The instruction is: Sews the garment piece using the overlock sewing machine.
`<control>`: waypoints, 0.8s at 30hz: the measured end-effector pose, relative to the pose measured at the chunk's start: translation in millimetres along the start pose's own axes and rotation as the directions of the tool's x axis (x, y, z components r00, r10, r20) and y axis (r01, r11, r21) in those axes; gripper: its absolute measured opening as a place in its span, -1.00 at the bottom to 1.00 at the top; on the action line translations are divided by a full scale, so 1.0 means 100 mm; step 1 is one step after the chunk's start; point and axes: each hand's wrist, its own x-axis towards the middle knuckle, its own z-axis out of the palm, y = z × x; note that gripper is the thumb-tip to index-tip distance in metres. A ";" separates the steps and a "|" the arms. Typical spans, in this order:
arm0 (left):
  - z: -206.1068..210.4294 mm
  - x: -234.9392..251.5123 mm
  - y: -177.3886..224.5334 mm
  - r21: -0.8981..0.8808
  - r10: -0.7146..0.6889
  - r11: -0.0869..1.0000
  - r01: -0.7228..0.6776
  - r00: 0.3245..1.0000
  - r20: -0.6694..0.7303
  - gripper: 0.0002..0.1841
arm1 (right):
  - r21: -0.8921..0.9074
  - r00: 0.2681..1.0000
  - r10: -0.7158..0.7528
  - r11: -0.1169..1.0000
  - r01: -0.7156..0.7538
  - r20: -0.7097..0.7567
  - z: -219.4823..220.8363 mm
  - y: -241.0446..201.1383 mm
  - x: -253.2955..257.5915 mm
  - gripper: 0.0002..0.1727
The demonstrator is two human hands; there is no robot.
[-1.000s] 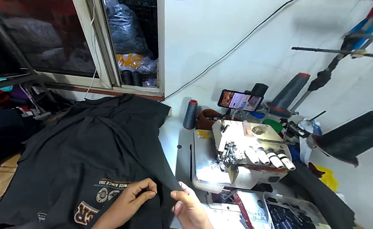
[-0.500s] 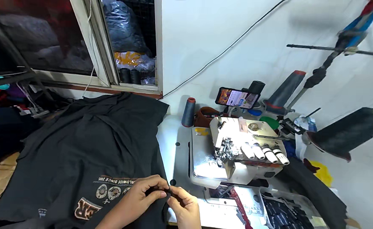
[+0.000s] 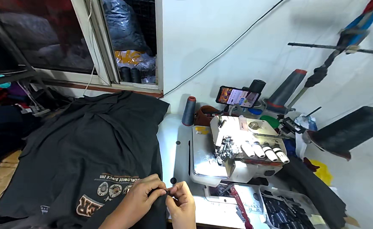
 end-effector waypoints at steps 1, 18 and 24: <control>-0.02 0.00 -0.02 -0.005 0.001 1.000 -0.001 1.000 0.003 -0.76 | -0.001 0.999 -0.039 0.999 0.039 -0.002 0.01 0.04 -0.03 -0.87; 0.04 0.63 0.15 -0.001 -0.055 0.998 0.055 0.992 -0.110 -0.76 | -0.113 0.991 0.098 0.988 -0.107 -0.088 -0.23 -0.34 -0.12 -0.86; 0.90 1.30 0.51 -0.276 0.005 0.961 -0.029 0.996 -0.089 -0.95 | 0.069 0.919 0.062 0.997 -0.037 -0.388 -0.86 -0.63 0.08 -0.79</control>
